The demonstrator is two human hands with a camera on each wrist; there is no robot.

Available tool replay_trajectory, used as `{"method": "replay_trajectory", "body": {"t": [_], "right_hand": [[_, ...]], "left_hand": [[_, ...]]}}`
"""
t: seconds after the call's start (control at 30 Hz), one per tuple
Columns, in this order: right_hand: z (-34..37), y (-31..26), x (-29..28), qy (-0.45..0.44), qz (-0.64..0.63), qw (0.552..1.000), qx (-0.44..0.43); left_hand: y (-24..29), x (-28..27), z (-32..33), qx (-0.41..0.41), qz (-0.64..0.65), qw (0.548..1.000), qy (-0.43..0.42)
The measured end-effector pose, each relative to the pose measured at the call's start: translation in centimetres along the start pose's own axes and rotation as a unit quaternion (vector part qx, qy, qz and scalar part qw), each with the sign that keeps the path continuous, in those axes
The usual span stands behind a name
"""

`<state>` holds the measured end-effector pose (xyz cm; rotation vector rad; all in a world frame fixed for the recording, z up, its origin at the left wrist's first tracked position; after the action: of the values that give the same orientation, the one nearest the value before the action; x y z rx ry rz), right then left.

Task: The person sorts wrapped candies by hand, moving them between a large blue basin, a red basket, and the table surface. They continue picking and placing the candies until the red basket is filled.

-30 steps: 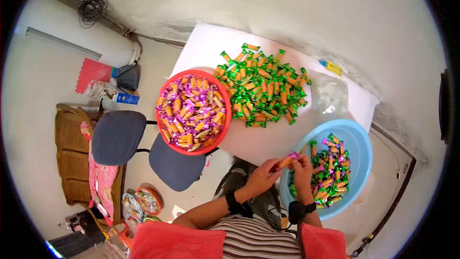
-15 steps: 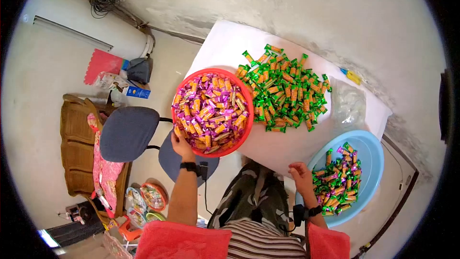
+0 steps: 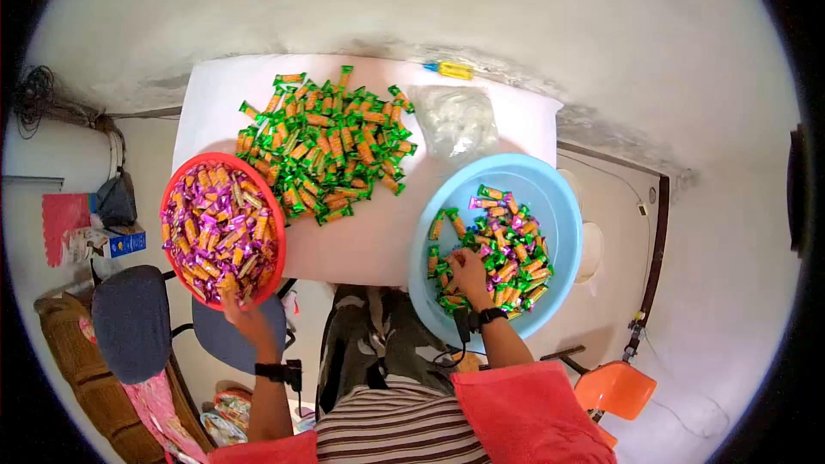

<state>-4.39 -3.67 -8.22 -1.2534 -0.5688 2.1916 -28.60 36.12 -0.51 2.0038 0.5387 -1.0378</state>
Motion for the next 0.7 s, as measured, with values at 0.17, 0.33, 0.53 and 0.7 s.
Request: {"method": "replay_trajectory", "body": {"t": [0.17,0.33,0.53,0.7], "right_hand": [[-3.0,-0.2,-3.1,0.164,0.124,0.975,-0.078],[-9.0,0.1,-4.5,0.183,0.309,0.922,-0.147],[-13.1,0.9,-2.5,0.118,0.454,0.869,-0.160],[-11.2,-1.4,-5.3,0.197,0.121,0.939,-0.254]], "left_hand": [[8.5,3.2,5.2,0.053,0.251,0.936,-0.241],[12.5,4.7,7.4,0.086,0.243,0.915,-0.309],[14.1,5.5,9.1,0.070,0.278,0.886,-0.365],[16.9,6.2,8.8,0.066,0.295,0.870,-0.391]]}}
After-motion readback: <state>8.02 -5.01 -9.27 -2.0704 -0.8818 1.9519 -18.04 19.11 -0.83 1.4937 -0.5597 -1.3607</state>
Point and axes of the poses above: each hand's wrist, its own z-axis away from the middle knuckle, its own x-axis out of the palm, y = z × x, the point moved 4 cm from there along -z, towards the middle knuckle, and after that the axes turned 7 degrees about x, right-handed, at the moved point
